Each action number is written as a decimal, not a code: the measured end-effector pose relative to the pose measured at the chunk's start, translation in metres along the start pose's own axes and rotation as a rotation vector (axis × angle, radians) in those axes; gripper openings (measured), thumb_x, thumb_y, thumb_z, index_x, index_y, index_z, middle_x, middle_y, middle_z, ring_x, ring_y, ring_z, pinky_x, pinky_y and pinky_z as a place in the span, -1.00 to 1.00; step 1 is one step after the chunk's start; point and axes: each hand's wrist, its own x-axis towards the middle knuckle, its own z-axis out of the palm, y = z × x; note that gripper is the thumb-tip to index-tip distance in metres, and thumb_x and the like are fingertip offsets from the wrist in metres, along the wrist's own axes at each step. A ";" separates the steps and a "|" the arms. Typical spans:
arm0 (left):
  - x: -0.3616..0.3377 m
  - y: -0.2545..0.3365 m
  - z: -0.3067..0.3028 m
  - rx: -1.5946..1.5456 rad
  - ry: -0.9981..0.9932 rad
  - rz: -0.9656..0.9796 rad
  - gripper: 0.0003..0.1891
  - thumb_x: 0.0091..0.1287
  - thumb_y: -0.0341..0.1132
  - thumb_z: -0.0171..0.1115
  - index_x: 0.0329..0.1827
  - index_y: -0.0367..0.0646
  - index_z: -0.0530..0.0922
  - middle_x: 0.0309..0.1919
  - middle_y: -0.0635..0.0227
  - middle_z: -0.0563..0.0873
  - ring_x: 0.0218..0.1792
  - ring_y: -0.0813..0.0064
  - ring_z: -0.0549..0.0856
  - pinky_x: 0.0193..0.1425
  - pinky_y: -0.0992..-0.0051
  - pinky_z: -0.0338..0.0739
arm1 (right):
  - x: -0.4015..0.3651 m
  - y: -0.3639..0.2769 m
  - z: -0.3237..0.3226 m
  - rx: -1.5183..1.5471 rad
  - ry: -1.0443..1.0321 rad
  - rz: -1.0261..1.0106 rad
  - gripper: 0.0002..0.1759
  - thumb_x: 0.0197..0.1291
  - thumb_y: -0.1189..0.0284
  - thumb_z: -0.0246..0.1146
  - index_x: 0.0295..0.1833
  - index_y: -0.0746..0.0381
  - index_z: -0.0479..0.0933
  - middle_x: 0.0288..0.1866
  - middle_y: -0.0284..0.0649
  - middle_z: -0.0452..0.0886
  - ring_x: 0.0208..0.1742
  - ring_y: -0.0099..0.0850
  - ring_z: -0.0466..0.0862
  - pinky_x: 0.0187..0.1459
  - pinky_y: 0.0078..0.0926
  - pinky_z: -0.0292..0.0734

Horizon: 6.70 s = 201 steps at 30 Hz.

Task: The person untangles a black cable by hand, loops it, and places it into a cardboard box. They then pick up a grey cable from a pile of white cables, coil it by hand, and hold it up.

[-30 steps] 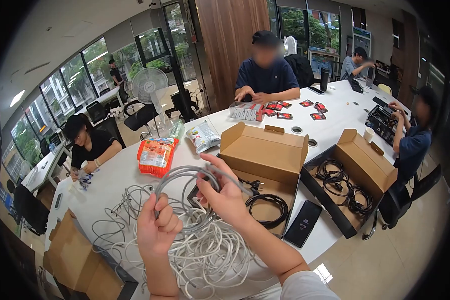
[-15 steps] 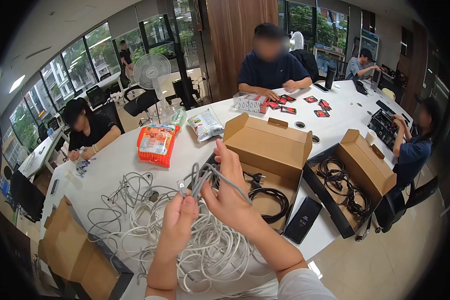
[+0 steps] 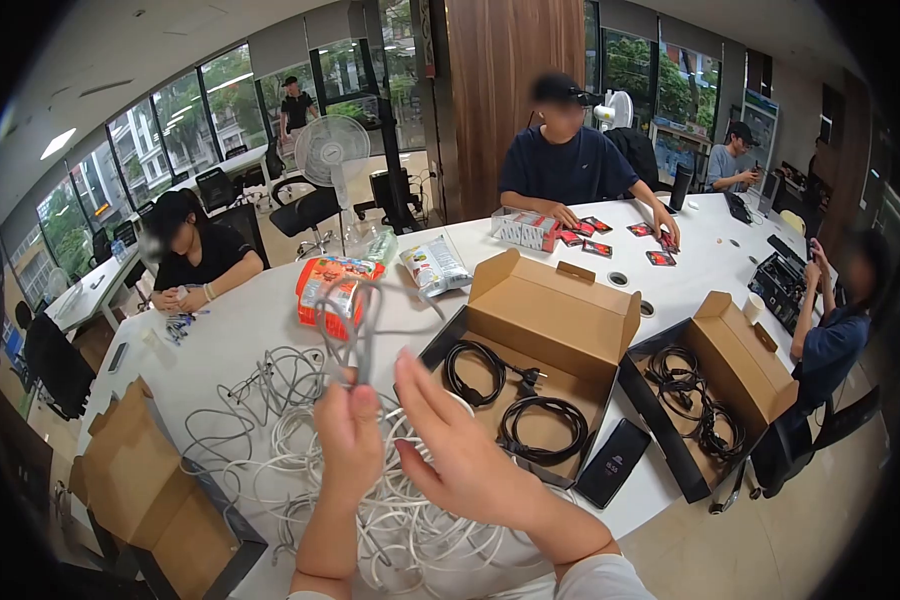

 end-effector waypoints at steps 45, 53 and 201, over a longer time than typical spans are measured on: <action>-0.006 0.004 0.001 -0.529 -0.337 -0.257 -0.46 0.48 0.05 -0.19 0.05 -0.35 0.40 -0.25 0.32 0.57 -0.22 0.59 0.58 -0.20 0.62 0.49 | 0.004 0.015 0.028 -0.036 0.494 -0.107 -0.64 0.05 0.54 0.34 0.03 0.28 0.61 -0.34 -0.20 0.55 -0.38 -0.38 0.52 -0.42 -0.48 0.43; -0.006 0.009 0.004 -0.696 -0.226 -0.315 -0.47 0.37 0.20 -0.01 -0.17 -0.20 0.43 -0.31 0.43 0.49 -0.26 0.61 0.46 -0.20 0.54 0.32 | 0.005 0.015 0.025 -0.197 0.480 -0.241 -0.65 -0.08 0.55 0.38 -0.07 0.20 0.65 -0.28 -0.25 0.55 -0.31 -0.35 0.56 -0.35 -0.47 0.49; 0.009 0.010 -0.033 -1.203 -0.405 -0.646 -0.52 0.46 0.08 -0.08 0.05 -0.20 0.46 -0.73 0.64 0.09 -0.71 0.74 0.05 -0.58 0.61 -0.04 | 0.000 0.041 -0.023 1.638 0.183 0.294 -0.41 0.12 0.67 0.24 0.29 0.13 0.31 0.22 -0.17 0.48 0.23 -0.31 0.51 0.17 -0.26 0.46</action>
